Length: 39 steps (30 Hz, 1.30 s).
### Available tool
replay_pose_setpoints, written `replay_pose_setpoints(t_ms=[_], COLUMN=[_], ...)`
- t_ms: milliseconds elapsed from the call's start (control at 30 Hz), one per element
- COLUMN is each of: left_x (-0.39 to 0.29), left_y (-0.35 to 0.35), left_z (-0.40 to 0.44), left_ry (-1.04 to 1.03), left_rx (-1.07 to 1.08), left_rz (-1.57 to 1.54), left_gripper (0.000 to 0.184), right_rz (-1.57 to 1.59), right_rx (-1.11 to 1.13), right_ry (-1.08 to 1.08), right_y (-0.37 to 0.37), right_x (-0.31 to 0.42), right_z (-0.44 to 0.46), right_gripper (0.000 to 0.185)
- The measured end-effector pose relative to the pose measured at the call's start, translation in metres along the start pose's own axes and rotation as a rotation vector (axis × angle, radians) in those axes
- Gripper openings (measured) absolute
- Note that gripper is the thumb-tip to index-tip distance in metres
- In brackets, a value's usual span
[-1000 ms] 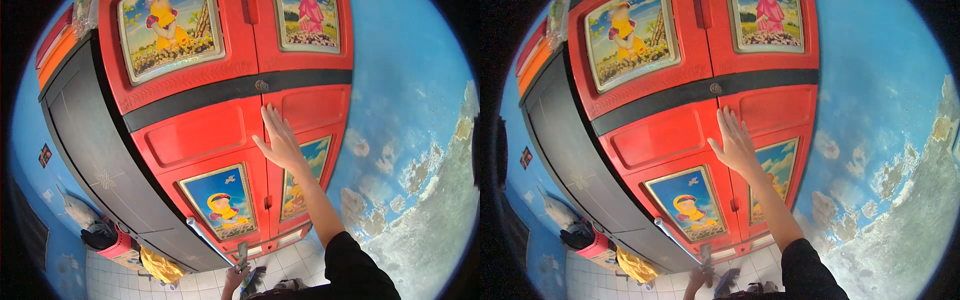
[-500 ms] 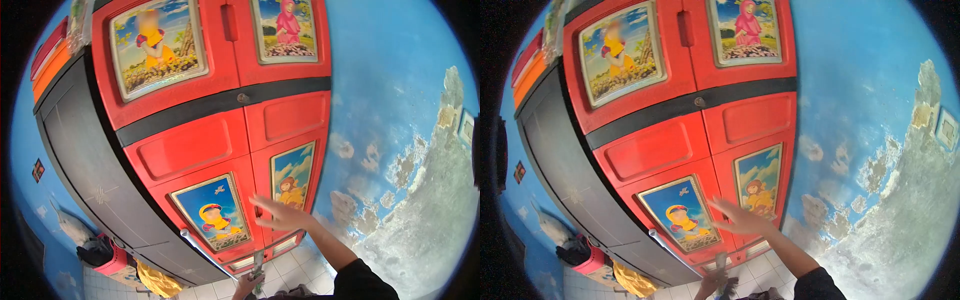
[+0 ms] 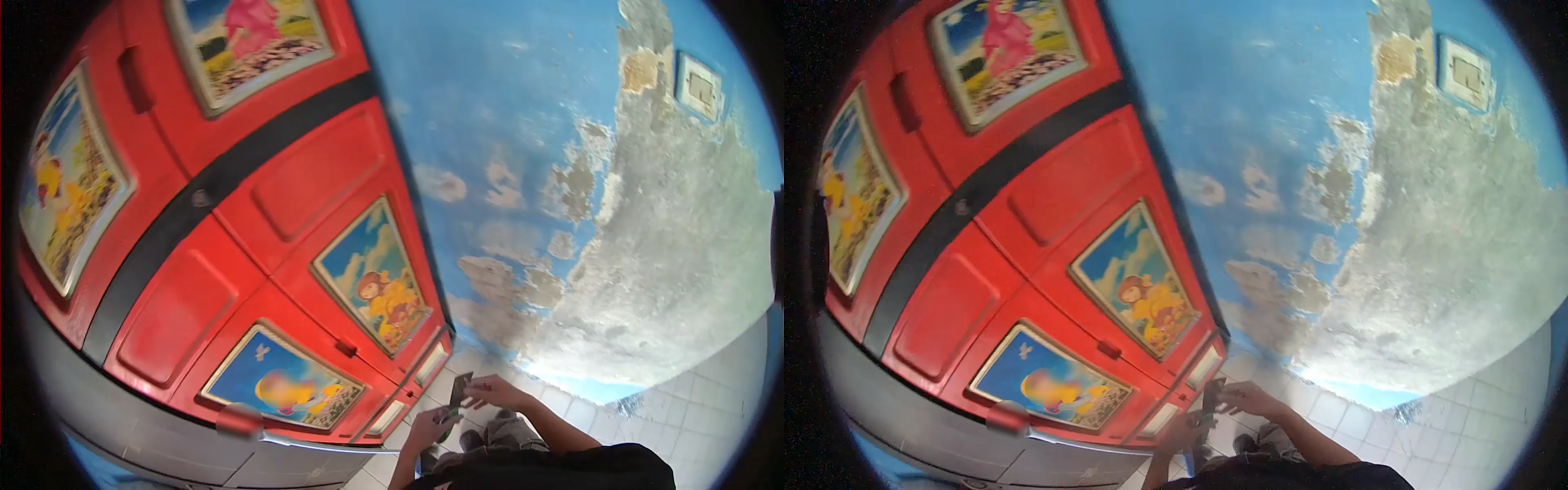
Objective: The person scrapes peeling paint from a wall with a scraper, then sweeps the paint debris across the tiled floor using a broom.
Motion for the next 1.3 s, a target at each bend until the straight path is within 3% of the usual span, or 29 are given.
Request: replay_pose_setpoints(t_ms=[33,200,267,300,367,433,533,600,700,767,833,900,933,967,1000,1033,1067,1100,1133,1200,1267,1300], left_x=[-0.018,-0.034,-0.055,-0.061,-0.062,-0.079,-0.064,-0.078,-0.083,-0.079,-0.062,-0.067,-0.059,-0.048,-0.013,-0.003,-0.003,-0.004,-0.011,-0.029,-0.049,-0.042], left_y=[0.004,-0.033,-0.039,-0.041,-0.051,-0.055,-0.073,-0.080,-0.103,-0.116,-0.127,-0.110,-0.109,-0.109,-0.124,-0.122,-0.126,-0.131,-0.127,-0.121,-0.113,-0.112], left_z=[0.012,0.069,0.087,0.095,0.108,0.120,0.139,0.151,0.169,0.178,0.191,0.207,0.214,0.220,0.229,0.229,0.235,0.239,0.243,0.249,0.260,0.261], left_ry=[0.124,0.085,-0.037,-0.035,0.141,0.134,0.295,0.321,0.336,0.377,0.341,0.282,0.369,0.449,0.518,0.554,0.622,0.698,0.643,0.602,0.396,0.418], left_rx=[0.022,0.118,0.043,0.061,0.145,0.148,0.102,0.123,0.205,0.234,0.291,0.217,0.219,0.220,0.436,0.474,0.490,0.488,0.532,0.601,0.679,0.714], left_rz=[-0.100,-0.176,-0.518,-0.516,-0.519,-0.582,-0.838,-0.836,-0.771,-0.707,-0.607,-0.507,-0.574,-0.641,-0.716,-0.671,-0.838,-1.008,-0.897,-0.770,-0.682,-0.662], left_gripper=[0.041,0.034,0.028,0.028,0.025,0.027,0.031,0.031,0.032,0.038,0.040,0.035,0.031,0.028,0.022,0.022,0.021,0.021,0.021,0.021,0.021,0.021], right_rz=[0.053,0.105,0.110,0.094,0.065,-0.033,-0.089,-0.070,0.174,0.155,0.261,0.255,0.389,0.382,0.157,0.031,-0.247,-0.303,-0.194,-0.039,0.219,0.386], right_rx=[-0.117,-0.332,-0.377,-0.401,-0.401,-0.315,-0.147,-0.094,-0.187,-0.407,-0.506,-0.617,-0.682,-0.725,-0.812,-0.814,-0.906,-0.955,-0.890,-0.970,-1.030,-1.048], right_ry=[0.030,0.144,0.128,0.120,0.095,-0.013,-0.071,-0.058,0.045,0.163,0.168,0.075,0.103,0.002,-0.149,-0.369,-0.383,-0.515,-0.651,-0.890,-0.925,-0.912], right_y=[0.016,0.069,0.086,0.095,0.110,0.116,0.113,0.110,0.120,0.142,0.161,0.177,0.181,0.187,0.194,0.199,0.206,0.204,0.194,0.171,0.139,0.118], right_x=[-0.004,0.004,0.007,0.007,-0.002,-0.012,-0.034,-0.033,-0.038,-0.039,-0.082,-0.114,-0.122,-0.142,-0.150,-0.190,-0.221,-0.256,-0.273,-0.306,-0.351,-0.374], right_z=[-0.007,-0.033,-0.044,-0.050,-0.054,-0.054,-0.052,-0.051,-0.051,-0.062,-0.063,-0.075,-0.084,-0.089,-0.104,-0.107,-0.110,-0.117,-0.126,-0.149,-0.155,-0.154], right_gripper=[0.026,0.027,0.029,0.030,0.035,0.040,0.050,0.049,0.044,0.038,0.035,0.026,0.020,0.024,0.036,0.046,0.045,0.047,0.054,0.054,0.052,0.051])
Point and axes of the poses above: each hand's wrist, its own z-axis towards the middle knuckle, its own y-axis out of the back of the hand, x = y × z, the point moved 10 cm from there along z, towards the middle knuckle, and after that the axes turned 5 degrees about x, right-handed, at the moved point
